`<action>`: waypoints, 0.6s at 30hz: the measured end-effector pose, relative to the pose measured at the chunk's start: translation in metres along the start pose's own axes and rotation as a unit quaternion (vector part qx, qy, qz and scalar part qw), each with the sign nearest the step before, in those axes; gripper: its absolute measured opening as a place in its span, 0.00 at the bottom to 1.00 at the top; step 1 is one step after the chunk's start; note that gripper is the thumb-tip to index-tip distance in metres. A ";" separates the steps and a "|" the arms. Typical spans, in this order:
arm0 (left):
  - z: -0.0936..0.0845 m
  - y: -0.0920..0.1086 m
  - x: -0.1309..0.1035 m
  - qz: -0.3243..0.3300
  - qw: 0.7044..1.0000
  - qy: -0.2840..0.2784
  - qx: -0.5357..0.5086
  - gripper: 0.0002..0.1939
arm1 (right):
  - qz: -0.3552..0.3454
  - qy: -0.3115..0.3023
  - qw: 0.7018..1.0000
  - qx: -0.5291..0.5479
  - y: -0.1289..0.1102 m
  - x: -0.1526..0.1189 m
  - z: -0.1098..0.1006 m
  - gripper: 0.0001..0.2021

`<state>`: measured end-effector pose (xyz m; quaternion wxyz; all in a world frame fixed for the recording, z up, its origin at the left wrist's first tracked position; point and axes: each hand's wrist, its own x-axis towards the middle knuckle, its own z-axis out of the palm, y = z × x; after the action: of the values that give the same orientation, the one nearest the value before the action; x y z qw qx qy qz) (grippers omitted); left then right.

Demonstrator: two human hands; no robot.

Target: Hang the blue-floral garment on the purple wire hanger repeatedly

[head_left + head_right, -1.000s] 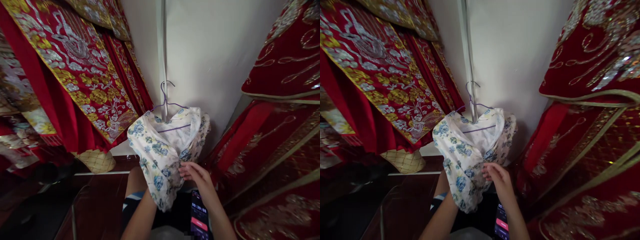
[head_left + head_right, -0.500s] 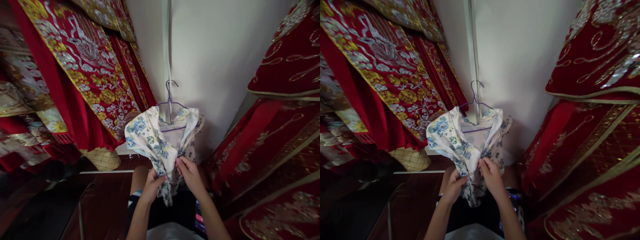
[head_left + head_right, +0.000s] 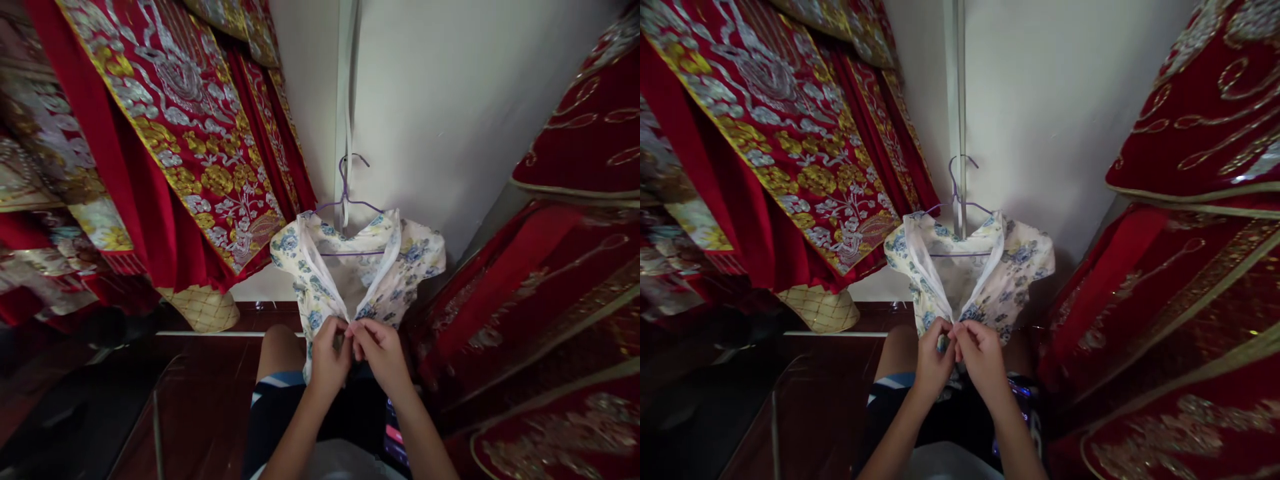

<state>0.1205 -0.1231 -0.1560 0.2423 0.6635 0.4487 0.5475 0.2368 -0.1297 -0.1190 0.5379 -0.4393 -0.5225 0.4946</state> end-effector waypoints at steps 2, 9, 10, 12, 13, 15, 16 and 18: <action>0.002 -0.002 0.003 -0.030 0.999 -0.016 0.010 0.08 | -0.007 0.023 1.000 0.017 -0.005 0.015 0.000 0.19; -0.001 -0.021 0.007 -0.092 0.986 -0.102 0.099 0.07 | -0.082 0.056 0.990 0.095 -0.082 0.121 0.003 0.18; -0.001 -0.021 0.007 -0.090 0.983 -0.116 0.110 0.08 | -0.091 0.069 0.988 0.104 -0.094 0.132 0.004 0.18; -0.002 -0.017 0.008 -0.077 0.977 -0.149 0.133 0.08 | -0.109 0.077 0.985 0.109 -0.111 0.143 0.004 0.17; -0.004 -0.012 0.009 -0.065 0.973 -0.165 0.144 0.09 | -0.118 0.074 0.984 0.108 -0.115 0.144 0.004 0.17; -0.011 0.002 0.019 -0.029 0.971 -0.178 0.155 0.08 | -0.130 0.062 0.985 0.101 -0.116 0.140 0.002 0.16; -0.016 0.010 0.028 -0.005 0.974 -0.171 0.148 0.08 | -0.132 0.056 0.985 0.097 -0.114 0.136 0.001 0.16; -0.027 0.030 0.053 0.052 0.985 -0.126 0.107 0.08 | -0.133 0.051 0.986 0.086 -0.107 0.127 0.000 0.17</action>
<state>0.1047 -0.0963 -0.0973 0.1952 0.7719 0.4353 0.4202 0.2402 -0.0168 0.0032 0.6604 -0.3427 -0.5042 0.4385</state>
